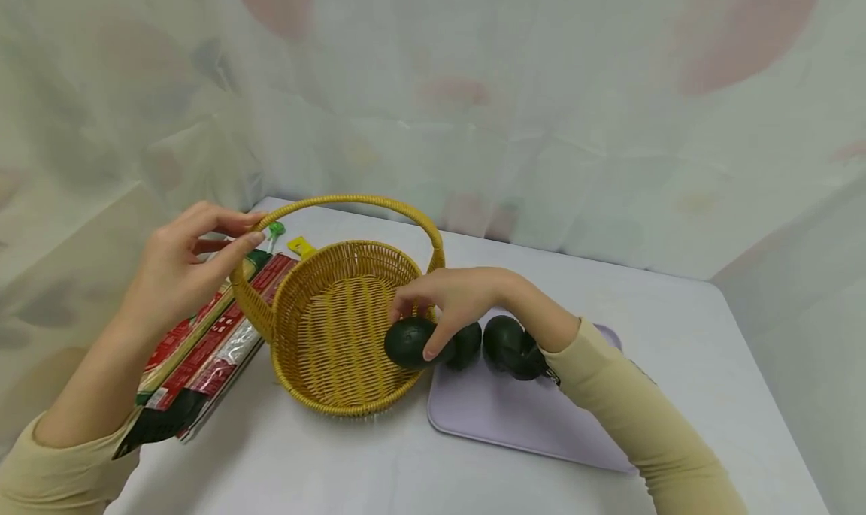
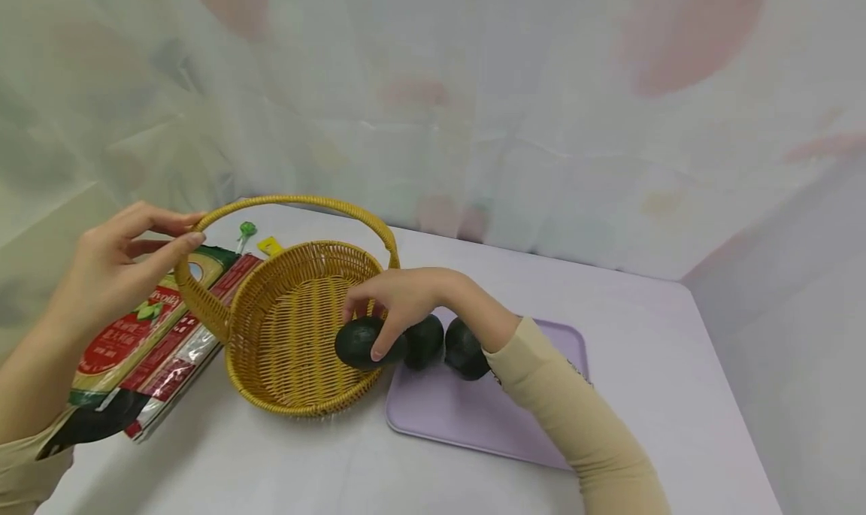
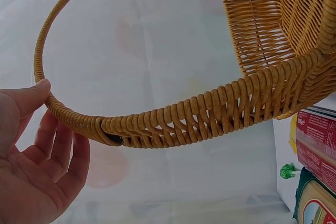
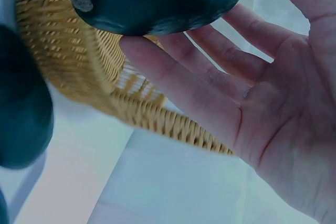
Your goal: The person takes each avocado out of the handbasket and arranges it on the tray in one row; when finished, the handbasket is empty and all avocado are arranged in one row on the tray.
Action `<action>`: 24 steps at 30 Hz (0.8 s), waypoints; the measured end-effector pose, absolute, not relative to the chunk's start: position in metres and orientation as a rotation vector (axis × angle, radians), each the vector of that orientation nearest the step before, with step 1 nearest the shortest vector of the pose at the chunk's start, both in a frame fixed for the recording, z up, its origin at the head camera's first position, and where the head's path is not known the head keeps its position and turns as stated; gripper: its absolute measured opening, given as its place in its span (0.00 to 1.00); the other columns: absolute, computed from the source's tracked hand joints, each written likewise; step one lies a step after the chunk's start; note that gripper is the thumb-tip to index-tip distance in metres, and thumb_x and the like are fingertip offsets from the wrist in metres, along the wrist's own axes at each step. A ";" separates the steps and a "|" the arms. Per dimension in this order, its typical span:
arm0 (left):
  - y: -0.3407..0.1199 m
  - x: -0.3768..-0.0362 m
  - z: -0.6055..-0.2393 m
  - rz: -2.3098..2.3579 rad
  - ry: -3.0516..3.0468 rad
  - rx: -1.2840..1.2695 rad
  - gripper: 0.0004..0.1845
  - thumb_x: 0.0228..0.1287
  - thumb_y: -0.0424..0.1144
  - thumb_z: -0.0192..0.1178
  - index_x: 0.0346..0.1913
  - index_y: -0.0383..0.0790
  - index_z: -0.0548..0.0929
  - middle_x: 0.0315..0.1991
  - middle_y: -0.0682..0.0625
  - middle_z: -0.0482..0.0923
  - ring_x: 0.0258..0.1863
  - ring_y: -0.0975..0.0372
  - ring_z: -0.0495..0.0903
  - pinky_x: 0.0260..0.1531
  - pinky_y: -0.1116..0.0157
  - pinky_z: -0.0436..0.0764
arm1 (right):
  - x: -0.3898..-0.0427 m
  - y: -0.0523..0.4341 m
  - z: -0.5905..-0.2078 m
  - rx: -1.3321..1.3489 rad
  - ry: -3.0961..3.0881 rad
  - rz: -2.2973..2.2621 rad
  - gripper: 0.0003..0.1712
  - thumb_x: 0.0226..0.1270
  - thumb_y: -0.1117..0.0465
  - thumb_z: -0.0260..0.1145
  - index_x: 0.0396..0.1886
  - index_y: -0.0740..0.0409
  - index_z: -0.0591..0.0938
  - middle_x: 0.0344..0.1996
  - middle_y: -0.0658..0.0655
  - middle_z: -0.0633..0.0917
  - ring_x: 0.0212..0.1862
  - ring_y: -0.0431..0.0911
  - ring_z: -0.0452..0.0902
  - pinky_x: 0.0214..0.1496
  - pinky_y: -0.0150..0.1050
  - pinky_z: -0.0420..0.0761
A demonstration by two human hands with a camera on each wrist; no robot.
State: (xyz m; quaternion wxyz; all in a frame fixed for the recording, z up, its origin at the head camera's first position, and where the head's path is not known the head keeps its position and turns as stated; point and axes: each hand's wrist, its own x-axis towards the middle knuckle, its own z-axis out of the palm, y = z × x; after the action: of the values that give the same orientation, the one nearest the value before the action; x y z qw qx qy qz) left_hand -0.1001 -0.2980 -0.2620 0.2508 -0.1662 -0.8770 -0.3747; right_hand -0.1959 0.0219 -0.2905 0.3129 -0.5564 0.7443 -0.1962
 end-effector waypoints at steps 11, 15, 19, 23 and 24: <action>-0.298 -0.101 -0.263 -1.048 -2.385 -0.412 0.09 0.62 0.26 0.64 0.45 0.34 0.84 0.43 0.57 0.79 0.41 0.69 0.76 0.42 0.84 0.73 | -0.198 0.068 -0.297 -1.336 2.048 -0.597 0.30 0.53 0.53 0.78 0.55 0.46 0.77 0.50 0.40 0.79 0.52 0.39 0.75 0.57 0.39 0.76; -0.298 -0.101 -0.263 -1.062 -2.378 -0.416 0.10 0.61 0.25 0.64 0.45 0.33 0.84 0.44 0.57 0.79 0.40 0.69 0.76 0.42 0.84 0.74 | -0.197 0.089 -0.301 -1.285 2.070 -0.646 0.30 0.53 0.52 0.78 0.56 0.46 0.77 0.51 0.41 0.79 0.53 0.40 0.75 0.57 0.40 0.76; -0.299 -0.101 -0.264 -1.081 -2.375 -0.416 0.10 0.61 0.24 0.64 0.45 0.33 0.84 0.44 0.57 0.79 0.41 0.68 0.77 0.42 0.84 0.74 | -0.195 0.109 -0.307 -1.217 2.097 -0.693 0.31 0.53 0.51 0.78 0.56 0.46 0.76 0.52 0.42 0.79 0.54 0.41 0.75 0.59 0.42 0.75; -0.299 -0.101 -0.265 -1.090 -2.378 -0.407 0.10 0.61 0.24 0.64 0.45 0.32 0.84 0.44 0.57 0.78 0.41 0.68 0.77 0.43 0.84 0.74 | -0.194 0.130 -0.313 -1.155 2.123 -0.733 0.31 0.54 0.51 0.77 0.57 0.45 0.76 0.52 0.42 0.78 0.55 0.43 0.75 0.61 0.45 0.74; -0.299 -0.101 -0.265 -1.090 -2.379 -0.404 0.10 0.61 0.24 0.64 0.45 0.32 0.84 0.44 0.57 0.78 0.41 0.68 0.76 0.43 0.84 0.74 | -0.193 0.135 -0.315 -1.136 2.130 -0.743 0.31 0.54 0.51 0.77 0.57 0.44 0.76 0.52 0.42 0.78 0.56 0.44 0.75 0.60 0.46 0.74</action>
State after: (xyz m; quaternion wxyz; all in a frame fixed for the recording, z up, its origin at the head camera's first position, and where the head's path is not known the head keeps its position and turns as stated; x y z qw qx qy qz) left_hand -0.1014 -0.2987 -0.2651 0.2444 -0.1479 -0.8712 -0.3992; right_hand -0.1929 0.1354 -0.3145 0.3030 -0.4285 0.8037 -0.2803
